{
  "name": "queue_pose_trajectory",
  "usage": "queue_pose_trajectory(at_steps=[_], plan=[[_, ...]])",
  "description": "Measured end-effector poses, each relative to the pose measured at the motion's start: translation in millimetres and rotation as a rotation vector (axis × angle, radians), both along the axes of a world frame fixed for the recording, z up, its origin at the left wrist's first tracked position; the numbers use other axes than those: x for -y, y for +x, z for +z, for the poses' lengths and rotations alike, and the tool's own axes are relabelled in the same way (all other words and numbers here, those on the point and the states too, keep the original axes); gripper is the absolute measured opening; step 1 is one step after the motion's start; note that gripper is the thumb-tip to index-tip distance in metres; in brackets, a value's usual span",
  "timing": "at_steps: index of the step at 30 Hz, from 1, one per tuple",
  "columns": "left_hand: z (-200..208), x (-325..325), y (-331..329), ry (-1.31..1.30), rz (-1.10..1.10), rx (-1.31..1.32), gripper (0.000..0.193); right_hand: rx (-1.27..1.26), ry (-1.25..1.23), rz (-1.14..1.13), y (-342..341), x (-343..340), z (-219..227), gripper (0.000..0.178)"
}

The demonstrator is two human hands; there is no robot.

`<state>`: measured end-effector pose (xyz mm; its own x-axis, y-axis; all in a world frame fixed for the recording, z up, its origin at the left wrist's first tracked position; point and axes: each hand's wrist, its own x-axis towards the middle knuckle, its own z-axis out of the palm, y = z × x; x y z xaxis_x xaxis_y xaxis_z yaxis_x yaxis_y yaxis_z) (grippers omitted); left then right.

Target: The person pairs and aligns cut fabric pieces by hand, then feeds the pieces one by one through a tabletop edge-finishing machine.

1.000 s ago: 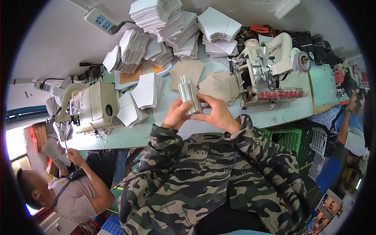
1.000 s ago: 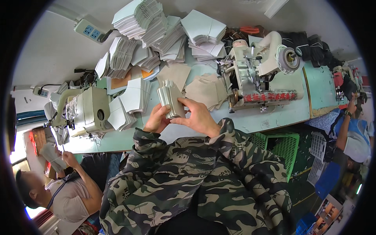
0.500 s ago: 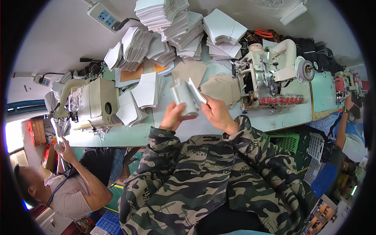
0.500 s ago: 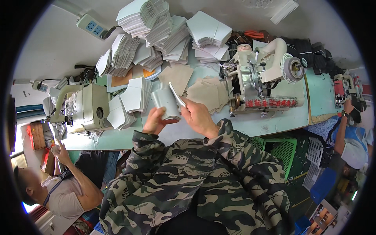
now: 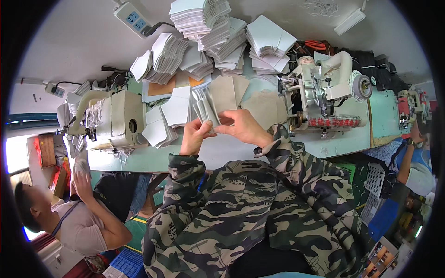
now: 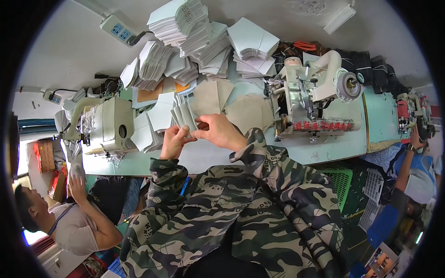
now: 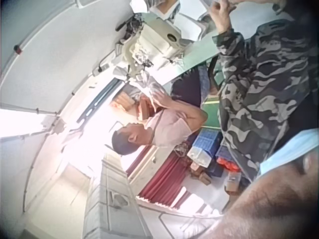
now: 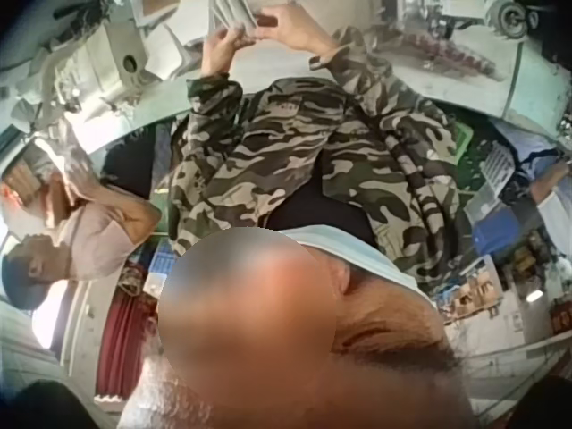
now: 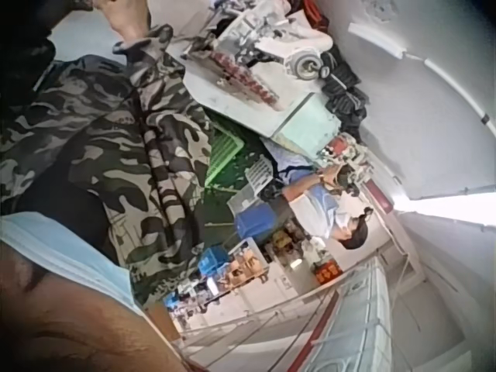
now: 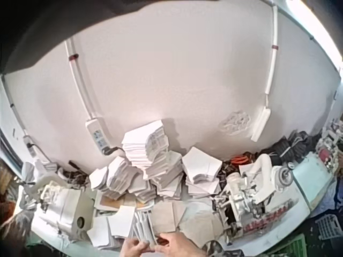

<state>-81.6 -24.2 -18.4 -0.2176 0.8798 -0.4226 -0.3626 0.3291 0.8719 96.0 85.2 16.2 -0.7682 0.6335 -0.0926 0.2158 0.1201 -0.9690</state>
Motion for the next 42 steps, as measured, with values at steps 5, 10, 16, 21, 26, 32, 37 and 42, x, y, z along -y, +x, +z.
queue_pose_trajectory(at_steps=[5,10,16,21,26,32,37,42], plan=[[-6.9,-9.6,17.7,0.016,-0.101,-0.027,0.034,-0.015,-0.019,-0.050,23.1,-2.0,1.4,0.030],[-5.8,-15.2,31.6,-0.020,-0.047,0.032,0.038,0.083,-0.154,-0.132,64.9,-14.5,-13.9,0.027],[7.1,-8.8,-0.1,0.090,0.044,0.168,0.051,0.417,0.077,-0.482,138.5,-34.8,-65.4,0.031],[-3.9,-21.7,34.5,-0.023,-0.123,0.118,0.043,0.437,0.912,-0.504,118.7,0.3,-36.0,0.071],[-19.4,-20.6,62.4,0.026,-0.276,0.202,0.045,0.085,0.105,-0.168,71.3,19.4,4.4,0.074],[-23.0,-13.7,48.4,0.108,-0.305,0.247,0.047,-0.075,-0.012,-0.138,63.8,14.3,0.5,0.070],[-26.6,-12.4,37.5,0.045,-0.277,0.181,0.046,0.029,-0.131,-0.133,49.5,16.4,0.8,0.065],[-23.0,-14.3,26.8,0.008,-0.231,0.141,0.045,-0.045,0.075,-0.107,33.1,17.2,-8.7,0.052]])
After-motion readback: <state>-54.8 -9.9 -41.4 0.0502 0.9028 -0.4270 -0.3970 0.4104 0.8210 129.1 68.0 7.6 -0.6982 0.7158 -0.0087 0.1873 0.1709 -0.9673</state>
